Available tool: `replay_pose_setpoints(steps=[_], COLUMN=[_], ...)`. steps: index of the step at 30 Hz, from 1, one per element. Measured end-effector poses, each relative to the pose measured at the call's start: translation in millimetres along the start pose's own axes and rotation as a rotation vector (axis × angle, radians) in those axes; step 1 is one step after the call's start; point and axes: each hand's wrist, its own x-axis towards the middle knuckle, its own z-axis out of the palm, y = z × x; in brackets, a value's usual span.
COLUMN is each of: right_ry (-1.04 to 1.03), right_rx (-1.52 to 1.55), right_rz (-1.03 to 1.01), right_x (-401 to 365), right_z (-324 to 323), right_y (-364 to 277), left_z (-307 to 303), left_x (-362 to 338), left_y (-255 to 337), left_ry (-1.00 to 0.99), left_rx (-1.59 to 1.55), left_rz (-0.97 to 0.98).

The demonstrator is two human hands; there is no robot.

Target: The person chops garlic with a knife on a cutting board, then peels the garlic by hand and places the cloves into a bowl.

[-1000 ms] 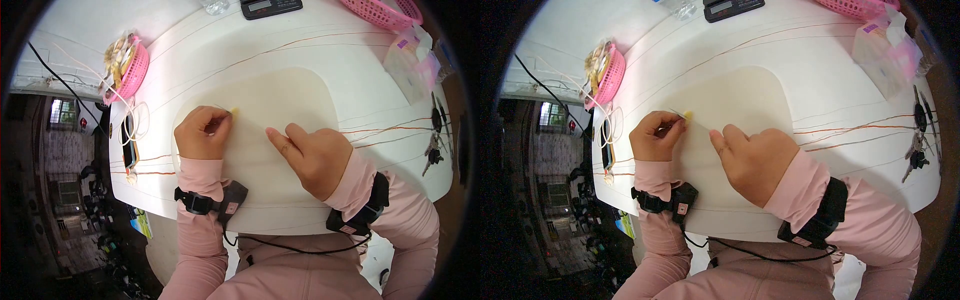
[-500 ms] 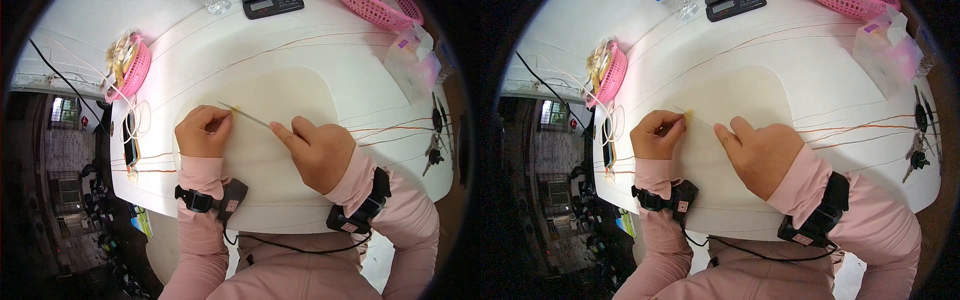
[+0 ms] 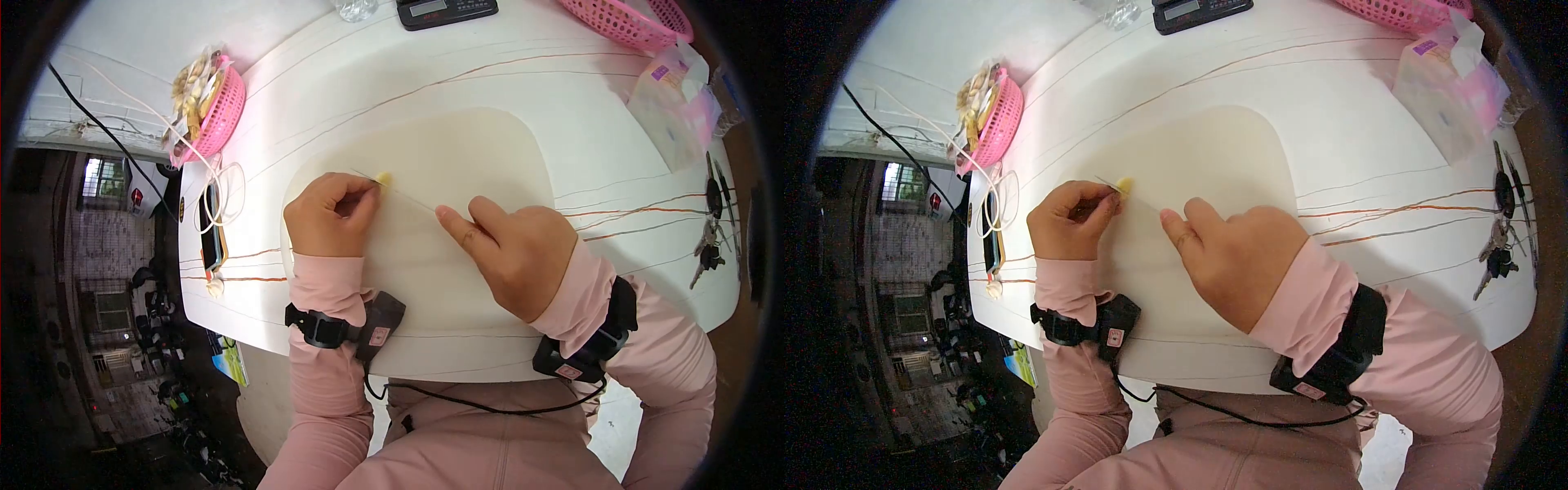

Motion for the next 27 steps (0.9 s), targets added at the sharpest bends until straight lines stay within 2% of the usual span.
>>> replay_pose_setpoints(steps=[6,11,20,27], right_ry=[-0.051,-0.072,-0.113,-0.038], right_rx=[0.002,-0.024,-0.044,0.006], right_rz=[-0.009,0.016,0.029,0.050], right_x=[0.4,-0.3,0.5,-1.9], right_z=[2.2,3.6,2.7,4.8], right_y=[1.6,0.1,-1.1,2.3], left_z=[-0.9,2.2,-1.1,-0.5], left_x=[-0.3,-1.0,-1.3,-3.4], left_y=[5.8,2.3,4.7,4.0], left_ry=[0.008,0.063,0.025,0.071], left_rx=[0.059,-0.010,0.063,0.032], left_rz=[0.012,0.024,0.044,0.035])
